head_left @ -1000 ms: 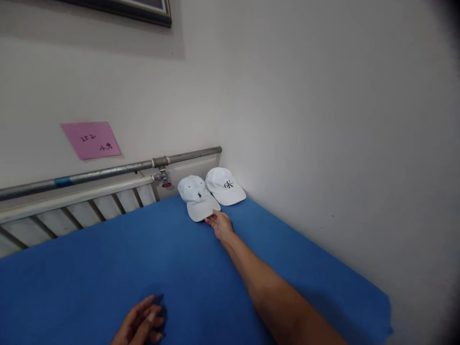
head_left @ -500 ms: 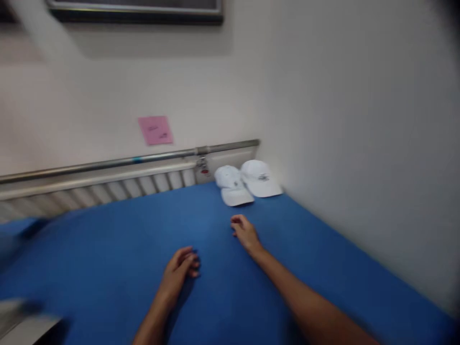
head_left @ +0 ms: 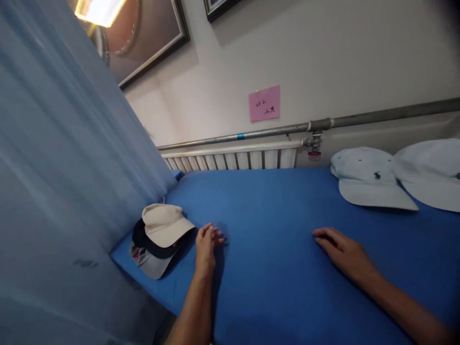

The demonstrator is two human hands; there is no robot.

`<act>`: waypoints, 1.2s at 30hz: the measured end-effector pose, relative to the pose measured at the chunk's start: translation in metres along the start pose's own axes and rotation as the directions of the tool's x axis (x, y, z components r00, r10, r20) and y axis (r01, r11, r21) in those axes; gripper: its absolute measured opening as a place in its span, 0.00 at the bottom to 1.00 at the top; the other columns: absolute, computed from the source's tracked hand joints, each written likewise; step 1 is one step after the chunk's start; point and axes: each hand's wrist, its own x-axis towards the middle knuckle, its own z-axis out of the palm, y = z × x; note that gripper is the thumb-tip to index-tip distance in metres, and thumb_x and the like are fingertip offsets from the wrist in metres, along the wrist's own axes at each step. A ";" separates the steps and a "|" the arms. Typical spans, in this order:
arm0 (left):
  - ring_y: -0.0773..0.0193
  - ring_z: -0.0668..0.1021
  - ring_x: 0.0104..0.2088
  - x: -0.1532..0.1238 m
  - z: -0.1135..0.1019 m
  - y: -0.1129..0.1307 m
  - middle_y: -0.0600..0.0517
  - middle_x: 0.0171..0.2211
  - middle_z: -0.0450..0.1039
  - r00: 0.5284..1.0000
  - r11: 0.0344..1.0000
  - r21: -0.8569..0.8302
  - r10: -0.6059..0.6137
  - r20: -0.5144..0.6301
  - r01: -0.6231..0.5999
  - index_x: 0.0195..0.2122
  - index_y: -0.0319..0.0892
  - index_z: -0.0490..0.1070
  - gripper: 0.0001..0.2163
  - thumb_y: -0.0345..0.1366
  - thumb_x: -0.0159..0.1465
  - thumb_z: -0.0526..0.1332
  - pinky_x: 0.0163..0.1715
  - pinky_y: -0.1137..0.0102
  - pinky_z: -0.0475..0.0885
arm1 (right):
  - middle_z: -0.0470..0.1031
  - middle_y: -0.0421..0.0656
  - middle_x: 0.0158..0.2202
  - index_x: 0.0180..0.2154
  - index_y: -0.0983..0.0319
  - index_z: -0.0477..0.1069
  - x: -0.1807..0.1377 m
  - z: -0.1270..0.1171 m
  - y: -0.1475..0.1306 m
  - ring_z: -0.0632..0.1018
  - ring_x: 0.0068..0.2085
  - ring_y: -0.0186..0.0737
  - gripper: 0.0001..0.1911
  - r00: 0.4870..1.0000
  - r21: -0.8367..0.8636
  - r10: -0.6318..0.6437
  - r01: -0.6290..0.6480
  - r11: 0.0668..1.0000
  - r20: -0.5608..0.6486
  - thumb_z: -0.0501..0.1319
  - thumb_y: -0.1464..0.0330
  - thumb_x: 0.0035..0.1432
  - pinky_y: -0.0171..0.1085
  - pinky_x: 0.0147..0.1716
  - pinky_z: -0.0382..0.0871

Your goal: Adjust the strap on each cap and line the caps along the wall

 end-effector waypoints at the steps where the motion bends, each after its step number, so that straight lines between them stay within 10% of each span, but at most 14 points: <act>1: 0.66 0.77 0.30 -0.003 -0.008 0.003 0.48 0.34 0.71 1.000 1.000 -0.015 0.004 -0.022 -0.005 0.40 0.38 0.65 0.08 0.34 0.62 0.61 0.28 0.72 0.73 | 0.77 0.46 0.31 0.28 0.56 0.72 0.000 0.001 0.000 0.77 0.33 0.48 0.11 1.000 -0.007 -0.010 0.010 1.000 0.003 0.56 0.58 0.45 0.46 0.37 0.71; 11: 0.67 0.77 0.34 -0.020 -0.072 0.040 0.50 0.40 0.70 0.928 0.969 0.079 0.248 -0.277 -0.235 0.42 0.41 0.70 0.11 0.33 0.57 0.65 0.32 0.72 0.74 | 0.78 0.49 0.34 0.28 0.55 0.72 -0.001 0.001 -0.003 0.77 0.36 0.48 0.10 0.999 -0.068 0.012 -0.009 0.998 0.050 0.55 0.60 0.47 0.45 0.38 0.70; 17: 0.66 0.79 0.32 -0.013 -0.119 0.055 0.51 0.33 0.72 0.873 0.981 -0.060 0.134 -0.470 -0.183 0.33 0.39 0.68 0.04 0.24 0.60 0.59 0.35 0.69 0.77 | 0.77 0.47 0.34 0.29 0.57 0.72 -0.002 0.002 -0.002 0.78 0.36 0.48 0.13 0.997 -0.108 -0.036 0.043 0.993 0.066 0.53 0.59 0.48 0.44 0.38 0.71; 36: 0.65 0.80 0.34 -0.009 -0.108 0.072 0.48 0.33 0.71 0.894 0.942 -0.331 -0.104 -0.436 -0.052 0.30 0.38 0.63 0.07 0.22 0.63 0.55 0.34 0.74 0.79 | 0.76 0.45 0.32 0.29 0.58 0.71 -0.001 0.003 0.005 0.78 0.33 0.44 0.10 0.986 -0.140 -0.150 0.159 0.977 0.075 0.53 0.63 0.51 0.44 0.36 0.73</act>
